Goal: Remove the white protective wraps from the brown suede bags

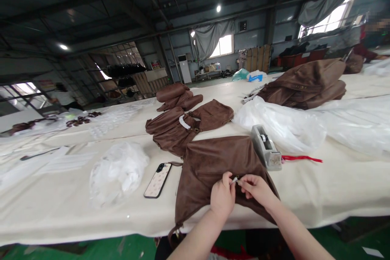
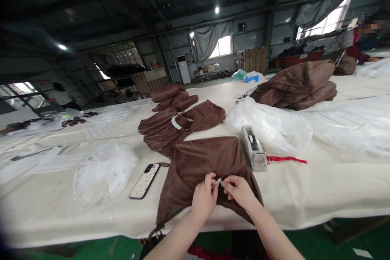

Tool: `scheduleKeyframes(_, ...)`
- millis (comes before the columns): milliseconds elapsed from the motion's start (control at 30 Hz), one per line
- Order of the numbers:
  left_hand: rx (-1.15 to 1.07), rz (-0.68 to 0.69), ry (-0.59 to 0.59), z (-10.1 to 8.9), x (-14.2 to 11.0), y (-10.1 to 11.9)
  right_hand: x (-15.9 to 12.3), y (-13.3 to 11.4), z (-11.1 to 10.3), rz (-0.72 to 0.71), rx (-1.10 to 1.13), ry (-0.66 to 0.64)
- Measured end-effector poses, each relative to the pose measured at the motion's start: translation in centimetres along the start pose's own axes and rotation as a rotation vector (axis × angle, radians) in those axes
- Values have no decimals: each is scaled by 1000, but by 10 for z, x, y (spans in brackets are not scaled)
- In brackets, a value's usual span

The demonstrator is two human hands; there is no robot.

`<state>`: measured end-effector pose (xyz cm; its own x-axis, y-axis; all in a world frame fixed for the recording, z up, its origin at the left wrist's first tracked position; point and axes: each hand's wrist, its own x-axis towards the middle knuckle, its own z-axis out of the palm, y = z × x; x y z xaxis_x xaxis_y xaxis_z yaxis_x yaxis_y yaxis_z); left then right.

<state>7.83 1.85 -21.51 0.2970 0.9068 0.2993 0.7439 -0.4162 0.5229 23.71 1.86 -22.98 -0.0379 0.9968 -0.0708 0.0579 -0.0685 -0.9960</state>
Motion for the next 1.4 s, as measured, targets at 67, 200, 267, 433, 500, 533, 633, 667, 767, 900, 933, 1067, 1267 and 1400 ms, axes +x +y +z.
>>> scheduleKeyframes(67,59,44,-20,-2,-1,1,3,3,1,23,-19,15)
scheduleKeyframes(200,19,70,-28,-6,1,4,3,5,-3,36,-18,-22)
scheduleKeyframes(267,-131,5,-33,-7,5,5,2,6,-6,45,2,-68)
scheduleKeyframes(433,-669,-393,-224,-2,16,5,5,7,-1,52,27,-83)
scheduleKeyframes(500,-723,-404,-205,-2,17,5,7,7,5,29,34,-52)
scheduleKeyframes(533,-706,-364,-172,-3,17,5,8,6,9,23,37,-24)
scheduleKeyframes(633,-565,-220,-79,-9,13,7,10,5,17,29,27,86)
scheduleKeyframes(667,-514,-181,-59,-10,11,8,10,3,18,40,42,116)
scheduleKeyframes(767,-403,-121,-18,-13,7,11,9,-3,19,90,160,131)
scheduleKeyframes(900,-334,-109,61,-11,3,13,5,-13,19,141,427,26)
scheduleKeyframes(933,-326,-106,84,-10,2,14,4,-14,20,154,517,7)
scheduleKeyframes(1067,-399,-120,116,-2,-3,12,1,-13,26,179,693,7)
scheduleKeyframes(1267,-393,-240,124,4,-7,13,-2,-7,24,291,878,-58)
scheduleKeyframes(1400,-292,-173,27,-4,-3,18,-3,-4,19,312,925,-118)
